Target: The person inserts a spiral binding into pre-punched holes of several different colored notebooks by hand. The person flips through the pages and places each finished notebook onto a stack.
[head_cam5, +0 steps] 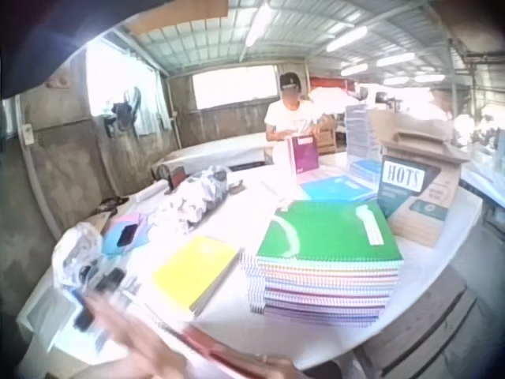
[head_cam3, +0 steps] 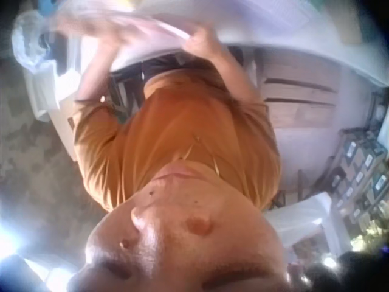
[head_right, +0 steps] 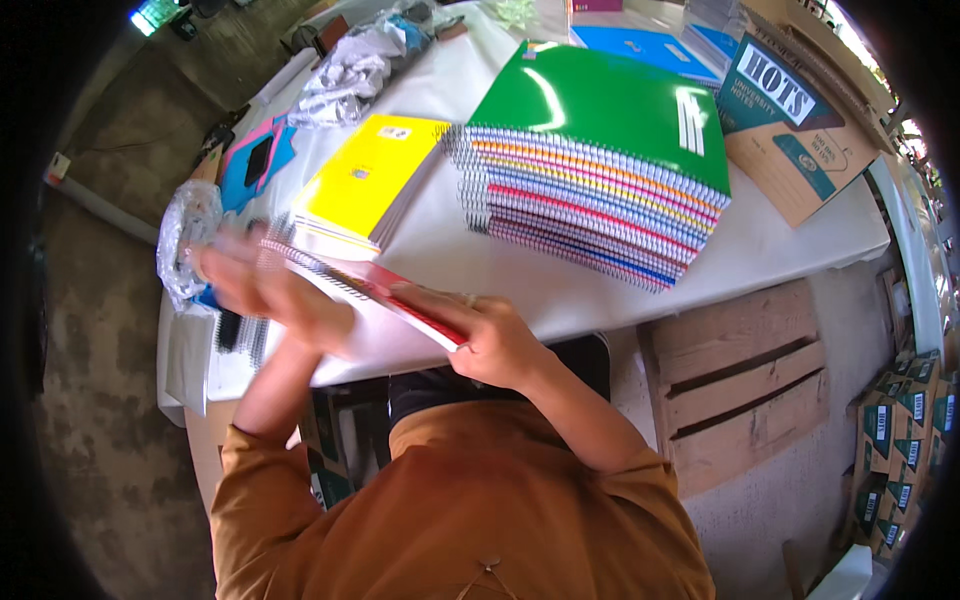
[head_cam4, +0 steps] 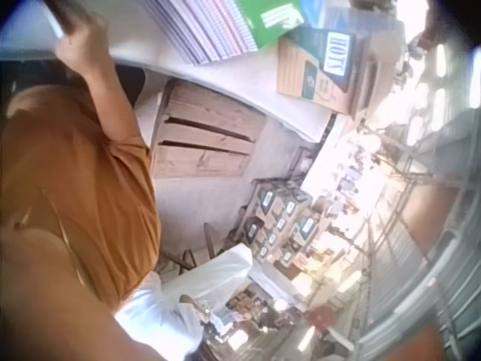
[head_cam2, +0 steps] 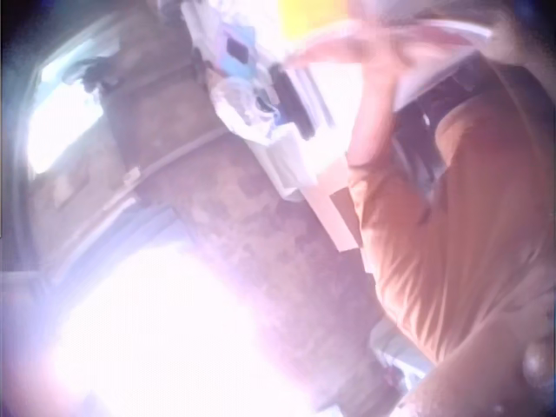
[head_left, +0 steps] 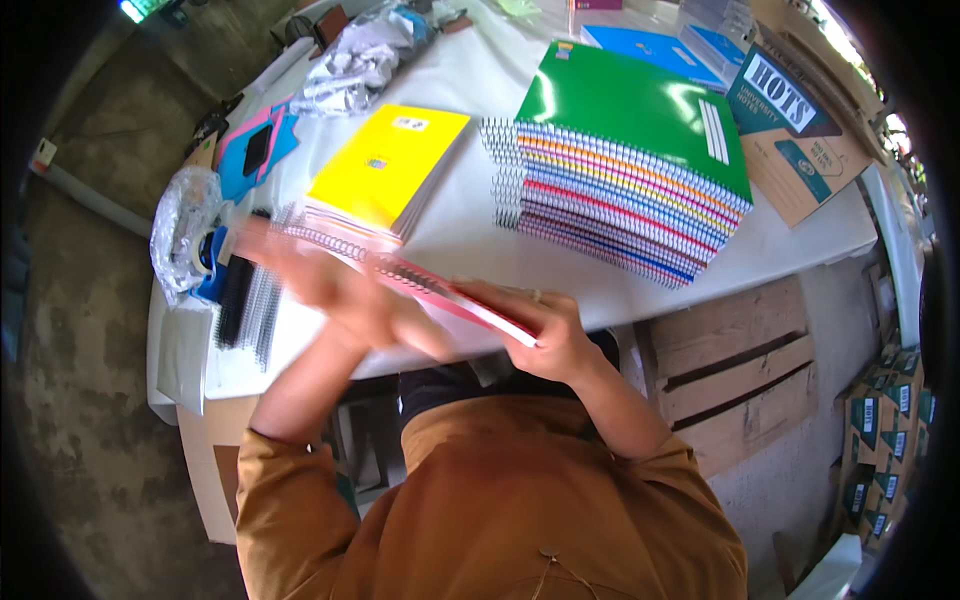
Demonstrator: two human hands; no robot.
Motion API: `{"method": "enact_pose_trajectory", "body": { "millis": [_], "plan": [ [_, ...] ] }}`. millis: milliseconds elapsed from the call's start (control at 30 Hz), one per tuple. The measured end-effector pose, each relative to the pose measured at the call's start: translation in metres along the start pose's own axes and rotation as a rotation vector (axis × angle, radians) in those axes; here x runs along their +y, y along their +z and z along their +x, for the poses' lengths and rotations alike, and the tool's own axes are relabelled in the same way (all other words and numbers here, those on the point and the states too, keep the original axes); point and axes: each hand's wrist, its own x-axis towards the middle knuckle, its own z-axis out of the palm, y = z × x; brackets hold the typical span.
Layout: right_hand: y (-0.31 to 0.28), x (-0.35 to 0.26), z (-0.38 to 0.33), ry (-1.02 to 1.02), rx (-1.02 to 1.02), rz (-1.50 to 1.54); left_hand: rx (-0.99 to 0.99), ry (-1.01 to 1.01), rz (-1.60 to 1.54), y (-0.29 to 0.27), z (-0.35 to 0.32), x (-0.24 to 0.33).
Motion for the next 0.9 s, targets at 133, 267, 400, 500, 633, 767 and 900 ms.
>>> {"method": "enact_pose_trajectory", "body": {
  "millis": [133,267,400,500,633,767,900],
  "plan": [
    [0.012,0.003,-0.003,-0.063,0.068,0.016,-0.051,-0.278,-0.002,0.003,0.011,-0.012],
    [0.005,0.003,-0.011,0.006,-0.004,-0.043,0.173,0.190,-0.035,-0.004,0.024,0.003],
    [0.012,-0.003,-0.003,-0.190,0.074,-0.070,-0.033,-0.185,-0.075,-0.005,0.031,0.008],
    [0.003,-0.004,0.001,0.002,0.084,0.057,-0.155,-0.055,-0.341,0.017,-0.027,0.046],
    [0.011,0.008,-0.006,-0.101,0.020,-0.120,0.412,0.223,0.724,0.011,0.062,-0.001],
    [0.007,0.004,-0.003,-0.004,0.096,0.074,0.003,-0.289,-0.200,0.011,0.021,0.024],
    [0.010,0.003,-0.006,0.035,0.030,0.021,0.171,0.053,0.283,0.007,0.045,0.022]
  ]
}}
